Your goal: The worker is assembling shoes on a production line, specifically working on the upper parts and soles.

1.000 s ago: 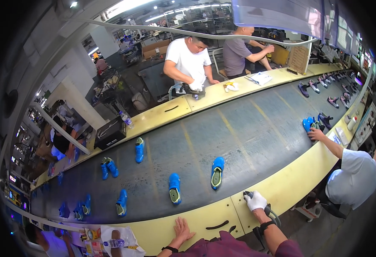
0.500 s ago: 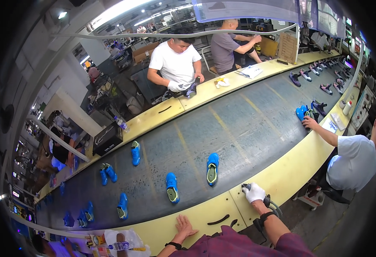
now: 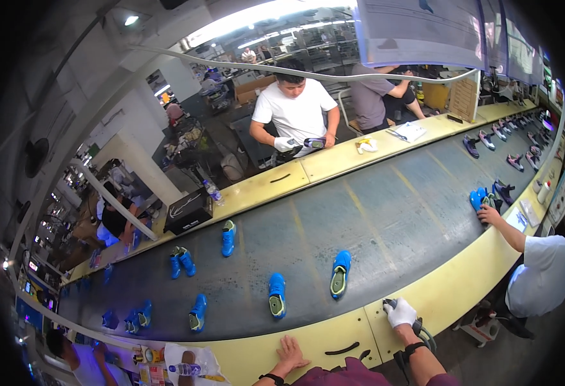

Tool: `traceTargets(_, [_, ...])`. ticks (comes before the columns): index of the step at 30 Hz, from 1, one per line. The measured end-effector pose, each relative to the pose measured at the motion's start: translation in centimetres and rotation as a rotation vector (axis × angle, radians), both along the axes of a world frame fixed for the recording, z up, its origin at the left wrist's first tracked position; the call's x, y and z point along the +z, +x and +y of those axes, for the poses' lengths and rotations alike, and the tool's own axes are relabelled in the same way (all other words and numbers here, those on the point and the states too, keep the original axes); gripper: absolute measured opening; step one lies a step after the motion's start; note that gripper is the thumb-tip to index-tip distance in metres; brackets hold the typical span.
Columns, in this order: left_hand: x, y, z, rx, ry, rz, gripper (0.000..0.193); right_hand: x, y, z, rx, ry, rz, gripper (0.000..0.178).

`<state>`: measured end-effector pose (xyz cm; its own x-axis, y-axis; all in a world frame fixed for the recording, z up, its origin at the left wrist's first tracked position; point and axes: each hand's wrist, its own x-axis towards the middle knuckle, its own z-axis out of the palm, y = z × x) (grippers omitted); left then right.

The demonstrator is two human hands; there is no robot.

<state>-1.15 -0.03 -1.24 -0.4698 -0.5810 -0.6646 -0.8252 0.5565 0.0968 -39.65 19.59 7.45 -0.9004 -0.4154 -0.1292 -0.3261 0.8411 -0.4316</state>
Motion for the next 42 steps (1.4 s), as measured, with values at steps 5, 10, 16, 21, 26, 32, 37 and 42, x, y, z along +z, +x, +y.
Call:
traceTargets(5, [-0.4, -0.1, 0.3, 0.016, -0.008, 0.034, 0.137, -0.3, -0.3, 0.1, -0.008, -0.018, 0.002, 0.046])
traceTargets(10, [-1.0, -0.3, 0.4, -0.015, -0.039, 0.025, 0.139, -0.5, -0.7, 0.1, -0.007, -0.015, -0.001, 0.045])
traceTargets(16, [-1.1, -0.7, 0.6, 0.006, -0.005, 0.019, 0.140, -0.7, -1.1, 0.2, -0.015, -0.019, 0.026, 0.043])
traceTargets(21, [-1.3, -1.0, 1.0, 0.003, -0.013, 0.018, 0.140, -0.7, -1.4, 0.5, -0.014, -0.017, 0.040, 0.043])
traceTargets(26, [-0.9, -1.6, 1.3, 0.000, -0.018, 0.002, 0.139, -0.5, -1.7, 0.7, -0.023, -0.037, 0.021, 0.042])
traceTargets(32, [-0.5, -1.8, 1.5, 0.011, -0.023, 0.022, 0.139, -0.8, -2.2, 0.7, -0.008, -0.021, 0.043, 0.043])
traceTargets(37, [0.1, -2.0, 1.7, 0.036, -0.014, 0.028, 0.139, -1.0, -2.5, 0.8, 0.000, -0.046, 0.038, 0.042])
traceTargets(42, [0.8, -2.1, 2.3, 0.053, -0.003, 0.109, 0.134, -1.3, -2.8, 1.0, 0.017, -0.049, 0.046, 0.041])
